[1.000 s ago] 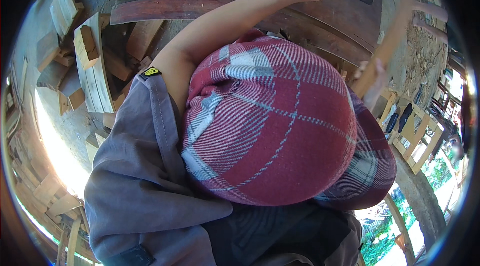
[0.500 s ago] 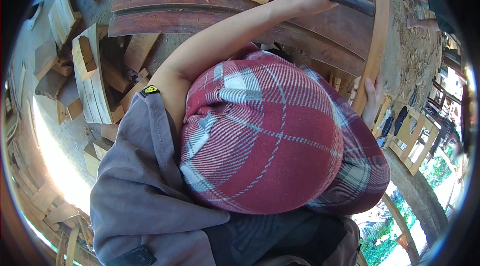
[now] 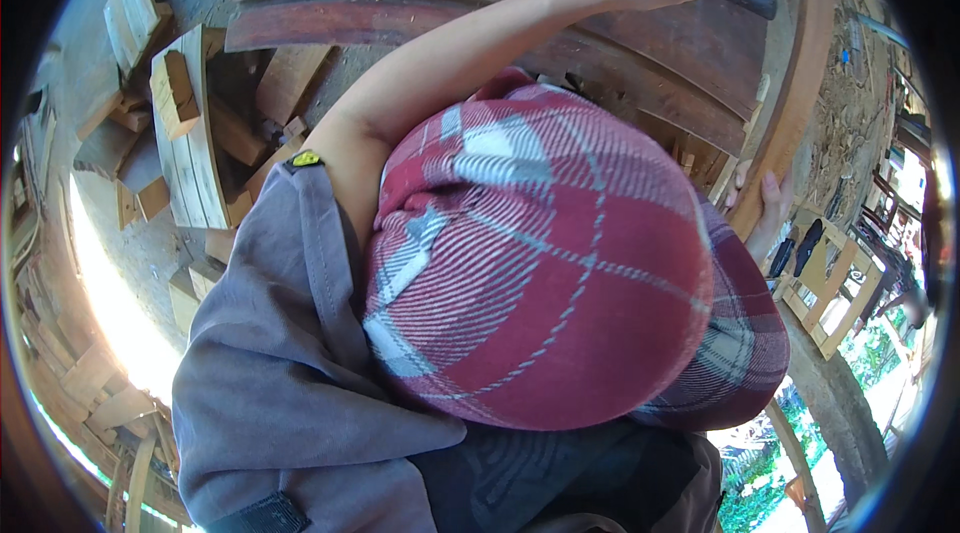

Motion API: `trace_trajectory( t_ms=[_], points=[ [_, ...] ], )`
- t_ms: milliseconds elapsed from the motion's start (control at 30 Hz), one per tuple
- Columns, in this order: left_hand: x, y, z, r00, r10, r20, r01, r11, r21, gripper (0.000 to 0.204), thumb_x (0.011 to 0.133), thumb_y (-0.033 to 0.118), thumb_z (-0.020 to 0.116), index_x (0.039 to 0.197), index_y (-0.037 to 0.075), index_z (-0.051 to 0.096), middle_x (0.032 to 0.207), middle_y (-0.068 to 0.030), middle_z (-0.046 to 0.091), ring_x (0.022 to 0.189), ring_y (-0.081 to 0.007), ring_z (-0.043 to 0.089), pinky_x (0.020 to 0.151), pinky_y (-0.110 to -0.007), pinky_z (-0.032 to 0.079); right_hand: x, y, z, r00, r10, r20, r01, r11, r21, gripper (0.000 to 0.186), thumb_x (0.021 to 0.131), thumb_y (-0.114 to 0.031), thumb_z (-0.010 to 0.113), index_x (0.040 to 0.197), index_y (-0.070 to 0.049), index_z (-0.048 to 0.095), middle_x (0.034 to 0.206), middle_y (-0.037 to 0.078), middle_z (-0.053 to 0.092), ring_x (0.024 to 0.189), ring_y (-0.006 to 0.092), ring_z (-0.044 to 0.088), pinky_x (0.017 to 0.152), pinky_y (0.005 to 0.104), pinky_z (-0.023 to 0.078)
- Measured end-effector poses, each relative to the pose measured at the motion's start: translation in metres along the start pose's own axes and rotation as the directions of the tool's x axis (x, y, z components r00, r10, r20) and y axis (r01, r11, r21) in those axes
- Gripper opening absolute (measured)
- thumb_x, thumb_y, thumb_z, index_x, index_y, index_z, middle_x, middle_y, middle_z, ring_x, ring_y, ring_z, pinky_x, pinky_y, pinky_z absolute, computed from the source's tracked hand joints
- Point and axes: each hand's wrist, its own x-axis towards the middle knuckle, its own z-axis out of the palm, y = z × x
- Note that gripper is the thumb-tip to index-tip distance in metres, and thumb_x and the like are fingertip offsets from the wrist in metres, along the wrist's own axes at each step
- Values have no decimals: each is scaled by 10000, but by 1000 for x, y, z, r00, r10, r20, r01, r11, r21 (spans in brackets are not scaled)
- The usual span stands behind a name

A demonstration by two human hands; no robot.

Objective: Chisel a square hole into a piece of wood using a hammer and chisel.

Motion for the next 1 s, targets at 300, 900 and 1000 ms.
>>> trace_trajectory(
  t_ms=[300, 900, 1000],
  points=[
    [4, -3, 0, 998, -44, -43, 44, 999, 9, 175, 741, 213, 677, 859, 85, 690, 798, -208, 667, 805, -406, 651, 721, -486, 515, 1, 1, 19, 996, -71, -45, 61, 980, -190, 560, 918, -344, 597, 1325, -3, 420, 756, 57, 539, 545, 75, 517, 475, 194, 422],
    [9, -6, 11, 995, -95, -42, 97, 993, 66, 159, 740, 199, 686, 853, 88, 697, 795, -195, 669, 801, -386, 658, 708, -469, 514, 25, 14, 32, 998, 17, -68, -12, 997, 78, 643, 904, -205, 612, 1440, 34, 346, 737, 98, 552, 562, 127, 535, 493, 255, 450],
    [11, -11, 7, 994, -91, -61, 95, 992, 77, 146, 748, 194, 680, 841, 81, 686, 791, -196, 666, 803, -389, 655, 706, -473, 508, 25, 15, 38, 999, -42, 0, 42, 997, -72, 627, 913, -173, 593, 1452, 27, 341, 733, 103, 555, 555, 127, 535, 489, 265, 462]
  ],
)
